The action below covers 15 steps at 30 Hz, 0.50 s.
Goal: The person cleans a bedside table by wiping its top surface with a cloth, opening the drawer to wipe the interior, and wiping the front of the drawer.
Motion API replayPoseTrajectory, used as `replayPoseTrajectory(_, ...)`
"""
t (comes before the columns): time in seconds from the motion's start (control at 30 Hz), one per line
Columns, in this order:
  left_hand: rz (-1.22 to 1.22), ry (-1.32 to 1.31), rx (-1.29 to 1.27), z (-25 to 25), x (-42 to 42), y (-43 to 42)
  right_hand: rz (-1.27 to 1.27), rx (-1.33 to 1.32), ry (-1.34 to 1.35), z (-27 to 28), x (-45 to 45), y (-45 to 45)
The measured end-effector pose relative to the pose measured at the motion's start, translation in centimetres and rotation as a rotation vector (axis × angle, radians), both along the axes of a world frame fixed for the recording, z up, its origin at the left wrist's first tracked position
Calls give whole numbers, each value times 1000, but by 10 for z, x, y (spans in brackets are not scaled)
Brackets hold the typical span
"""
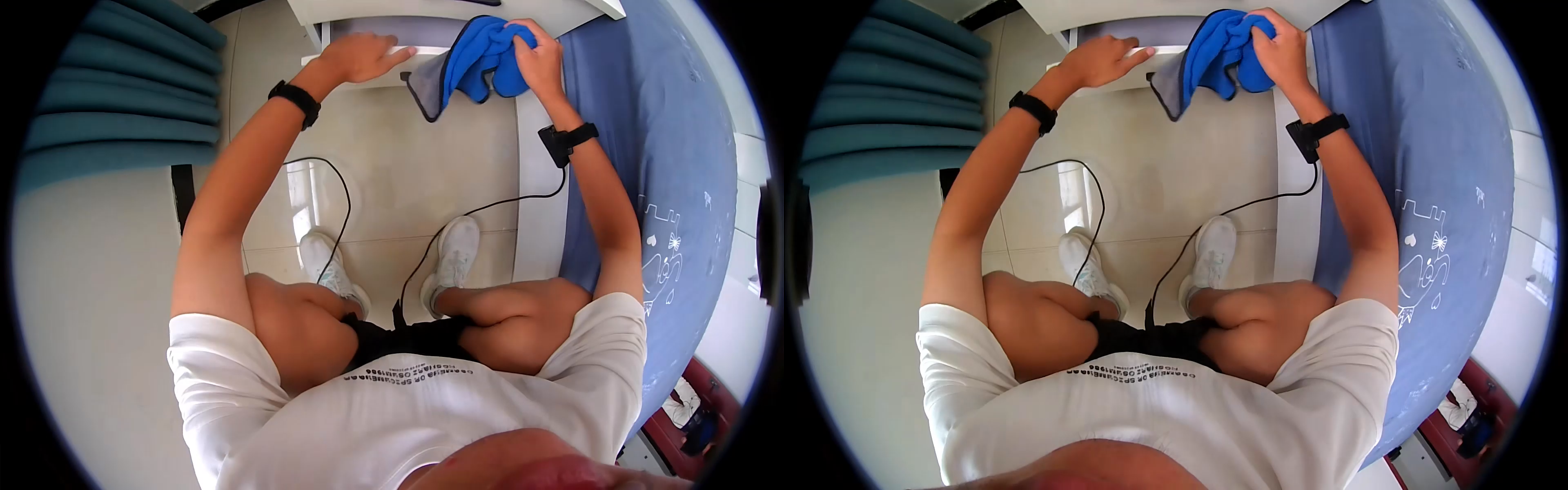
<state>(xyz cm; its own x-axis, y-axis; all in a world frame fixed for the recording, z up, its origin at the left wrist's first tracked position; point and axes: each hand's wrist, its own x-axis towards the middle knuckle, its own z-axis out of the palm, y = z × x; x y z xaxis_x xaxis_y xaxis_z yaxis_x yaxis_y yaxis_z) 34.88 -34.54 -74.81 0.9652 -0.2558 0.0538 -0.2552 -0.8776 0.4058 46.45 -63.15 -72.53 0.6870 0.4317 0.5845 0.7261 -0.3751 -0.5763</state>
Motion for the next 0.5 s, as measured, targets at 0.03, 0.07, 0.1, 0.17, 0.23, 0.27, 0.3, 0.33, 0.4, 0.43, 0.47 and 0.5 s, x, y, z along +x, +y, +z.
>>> replayPoseTrajectory(0.03, 44, 116, 80, 4, -4, -4, 4, -8, 8, -8, -4, 3)
replayPoseTrajectory(0.07, 39, 147, 58, 3, -1, -5, 53, -137, 103, -16, -10, 11)
replayPoseTrajectory(0.1, 37, 147, 52, 2, 2, -4, 101, -266, 196, -19, -17, 22)
replayPoseTrajectory(0.17, -67, 181, 66, 1, 6, 2, 139, -426, -129, -25, -41, 47)
replayPoseTrajectory(0.23, -128, 200, 17, -6, 11, 11, 157, -462, -146, -16, -64, 72)
replayPoseTrajectory(0.27, -191, 219, -32, -6, 14, 13, 172, -497, -162, -13, -68, 74)
replayPoseTrajectory(0.3, -201, 220, -31, -7, 17, 14, 163, -498, -158, -14, -66, 70)
replayPoseTrajectory(0.33, -151, 301, -33, -7, 18, 16, 179, -512, -151, -16, -61, 68)
replayPoseTrajectory(0.4, -67, 502, -26, 3, 24, 20, 177, -501, -181, -23, -46, 61)
replayPoseTrajectory(0.43, -68, 503, -22, 7, 22, 22, 175, -498, -180, -23, -28, 53)
replayPoseTrajectory(0.47, -67, 509, -58, 10, 20, 22, 321, -485, 165, -24, -2, 40)
replayPoseTrajectory(0.5, -72, 514, -96, 12, 19, 19, 456, -463, 514, -23, 20, 22)
